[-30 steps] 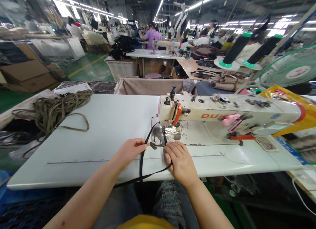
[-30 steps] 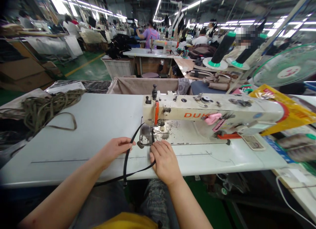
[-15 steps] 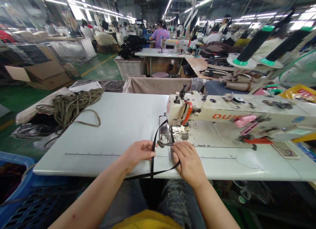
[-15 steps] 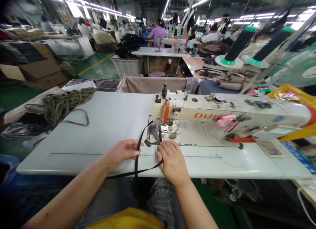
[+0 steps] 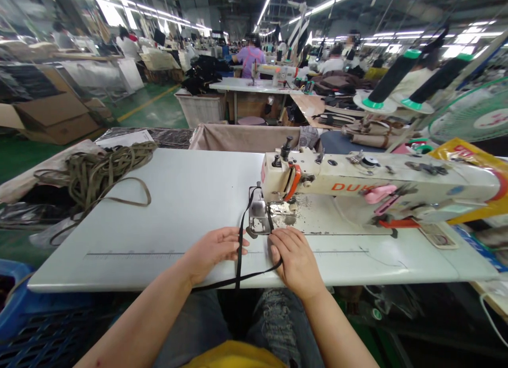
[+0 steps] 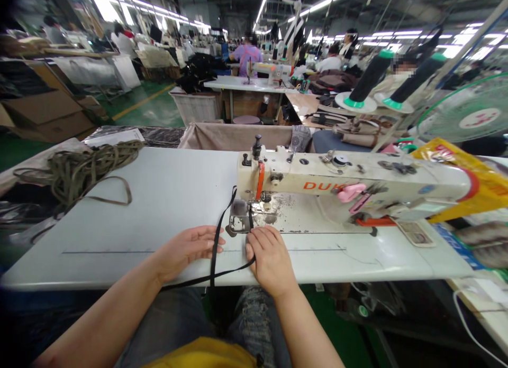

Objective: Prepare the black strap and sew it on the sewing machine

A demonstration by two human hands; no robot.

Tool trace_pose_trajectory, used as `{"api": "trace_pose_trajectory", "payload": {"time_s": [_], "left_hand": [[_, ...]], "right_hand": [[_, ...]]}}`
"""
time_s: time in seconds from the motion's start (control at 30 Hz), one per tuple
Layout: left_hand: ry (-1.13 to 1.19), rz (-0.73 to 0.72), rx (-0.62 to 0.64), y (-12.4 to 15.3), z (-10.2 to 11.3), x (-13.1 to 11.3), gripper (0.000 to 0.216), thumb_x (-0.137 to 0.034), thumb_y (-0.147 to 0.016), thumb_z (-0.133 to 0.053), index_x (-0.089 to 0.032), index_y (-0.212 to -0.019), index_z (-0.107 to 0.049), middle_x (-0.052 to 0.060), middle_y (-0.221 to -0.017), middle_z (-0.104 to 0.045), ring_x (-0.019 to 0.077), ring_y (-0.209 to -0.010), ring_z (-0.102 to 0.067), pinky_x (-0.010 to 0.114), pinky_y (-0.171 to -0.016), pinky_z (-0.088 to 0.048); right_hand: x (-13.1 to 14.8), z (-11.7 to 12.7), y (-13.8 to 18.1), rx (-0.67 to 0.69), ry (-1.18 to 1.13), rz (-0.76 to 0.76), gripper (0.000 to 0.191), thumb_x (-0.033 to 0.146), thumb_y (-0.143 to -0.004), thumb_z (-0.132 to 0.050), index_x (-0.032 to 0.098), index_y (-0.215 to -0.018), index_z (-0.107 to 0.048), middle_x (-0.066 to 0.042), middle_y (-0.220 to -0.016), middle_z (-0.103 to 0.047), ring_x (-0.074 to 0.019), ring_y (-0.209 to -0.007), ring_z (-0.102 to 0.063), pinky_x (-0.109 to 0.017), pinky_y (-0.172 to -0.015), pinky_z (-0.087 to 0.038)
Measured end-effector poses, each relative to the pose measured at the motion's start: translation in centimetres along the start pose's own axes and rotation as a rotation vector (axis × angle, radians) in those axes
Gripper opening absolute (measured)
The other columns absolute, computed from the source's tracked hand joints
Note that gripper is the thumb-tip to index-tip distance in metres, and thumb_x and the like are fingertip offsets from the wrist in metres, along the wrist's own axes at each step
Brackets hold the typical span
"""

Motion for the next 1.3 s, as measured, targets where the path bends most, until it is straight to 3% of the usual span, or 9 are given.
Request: {"api": "trace_pose_trajectory", "payload": {"time_s": [0.23, 0.57, 0.7, 0.8, 0.9, 1.03, 1.13, 1.23, 1.3], "left_hand": [[0.123, -0.011, -0.006, -0.3, -0.1, 0.2, 0.036, -0.033, -0.086, -0.080, -0.014, -0.117, -0.074, 0.014, -0.114, -0.074, 0.0207, -0.098, -0.070, 0.024, -0.073, -0.048], [0.320, 0.015, -0.118, -0.1, 0.2, 0.6, 0.021, -0.011, -0.098, -0.059, -0.007, -0.108, -0.077, 0.007, -0.083, -0.066, 0.0135, -0.078, -0.067, 0.017, -0.062, -0.050], [0.316, 0.027, -0.141, 0.7, 0.3, 1.0, 0.020, -0.012, -0.098, -0.061, -0.008, -0.108, -0.077, 0.010, -0.092, -0.070, 0.0161, -0.082, -0.070, 0.019, -0.063, -0.054], [0.300, 0.050, -0.076, 1.5, -0.3, 1.5, 0.023, -0.018, -0.096, -0.065, -0.009, -0.114, -0.076, 0.014, -0.100, -0.073, 0.0188, -0.086, -0.072, 0.020, -0.062, -0.054], [0.257, 0.069, -0.025, 2.4, -0.7, 2.1, 0.029, -0.022, -0.093, -0.072, -0.008, -0.118, -0.076, 0.015, -0.096, -0.075, 0.0185, -0.086, -0.071, 0.018, -0.061, -0.053], [0.322, 0.122, -0.049, 3.6, -1.0, 3.1, 0.032, -0.021, -0.086, -0.080, -0.007, -0.114, -0.078, 0.013, -0.089, -0.074, 0.0180, -0.087, -0.071, 0.019, -0.071, -0.056], [0.370, 0.173, -0.034, 4.9, -1.9, 4.0, 0.035, -0.026, -0.084, -0.082, -0.009, -0.115, -0.078, 0.012, -0.093, -0.073, 0.0241, -0.101, -0.072, 0.024, -0.076, -0.059], [0.187, 0.168, -0.025, 6.2, -1.9, 4.5, 0.042, -0.040, -0.089, -0.075, -0.015, -0.122, -0.075, 0.015, -0.120, -0.072, 0.0308, -0.118, -0.066, 0.030, -0.076, -0.060], [-0.110, 0.127, -0.006, 6.8, -1.5, 4.3, 0.045, -0.047, -0.094, -0.066, -0.020, -0.129, -0.071, 0.013, -0.130, -0.070, 0.0287, -0.109, -0.068, 0.033, -0.075, -0.060]], "right_hand": [[0.0, 0.1, -0.1, 0.008, -0.003, -0.006, 0.026, 0.020, -0.102, -0.051, 0.017, -0.118, -0.070, -0.012, -0.121, -0.075, -0.0265, -0.115, -0.067, -0.053, -0.112, -0.048], [0.1, 0.2, -0.1, -0.005, -0.002, -0.003, 0.026, 0.019, -0.101, -0.052, 0.017, -0.120, -0.070, -0.011, -0.120, -0.076, -0.0259, -0.114, -0.067, -0.052, -0.111, -0.049], [0.0, 0.1, 0.0, -0.002, -0.003, 0.002, 0.026, 0.019, -0.101, -0.053, 0.017, -0.120, -0.070, -0.011, -0.120, -0.076, -0.0261, -0.114, -0.067, -0.053, -0.111, -0.049], [0.0, 0.1, 0.0, -0.006, 0.000, 0.004, 0.026, 0.018, -0.100, -0.053, 0.016, -0.120, -0.070, -0.011, -0.120, -0.076, -0.0265, -0.114, -0.067, -0.053, -0.111, -0.048], [0.0, 0.1, 0.0, -0.013, 0.002, 0.005, 0.026, 0.018, -0.100, -0.053, 0.016, -0.120, -0.070, -0.011, -0.120, -0.076, -0.0267, -0.114, -0.067, -0.053, -0.111, -0.048], [0.1, 0.1, 0.0, -0.016, 0.008, 0.010, 0.024, 0.018, -0.100, -0.054, 0.015, -0.118, -0.070, -0.012, -0.120, -0.076, -0.0268, -0.113, -0.068, -0.053, -0.111, -0.049], [0.0, 0.2, 0.0, -0.015, 0.010, 0.007, 0.025, 0.018, -0.100, -0.053, 0.015, -0.118, -0.071, -0.012, -0.119, -0.076, -0.0265, -0.113, -0.068, -0.053, -0.111, -0.049], [0.0, 0.2, 0.0, -0.017, 0.009, 0.006, 0.025, 0.018, -0.100, -0.053, 0.015, -0.118, -0.071, -0.012, -0.119, -0.076, -0.0266, -0.113, -0.068, -0.053, -0.110, -0.050], [0.0, 0.2, 0.0, -0.024, 0.010, 0.008, 0.026, 0.018, -0.100, -0.054, 0.016, -0.118, -0.071, -0.012, -0.118, -0.077, -0.0266, -0.113, -0.068, -0.053, -0.109, -0.051]]}}
Point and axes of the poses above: each hand's wrist, its own y-axis away from the middle knuckle, its own z-axis out of the back of the hand, x = y × z, the point moved 10 cm from there along -y, towards the middle knuckle
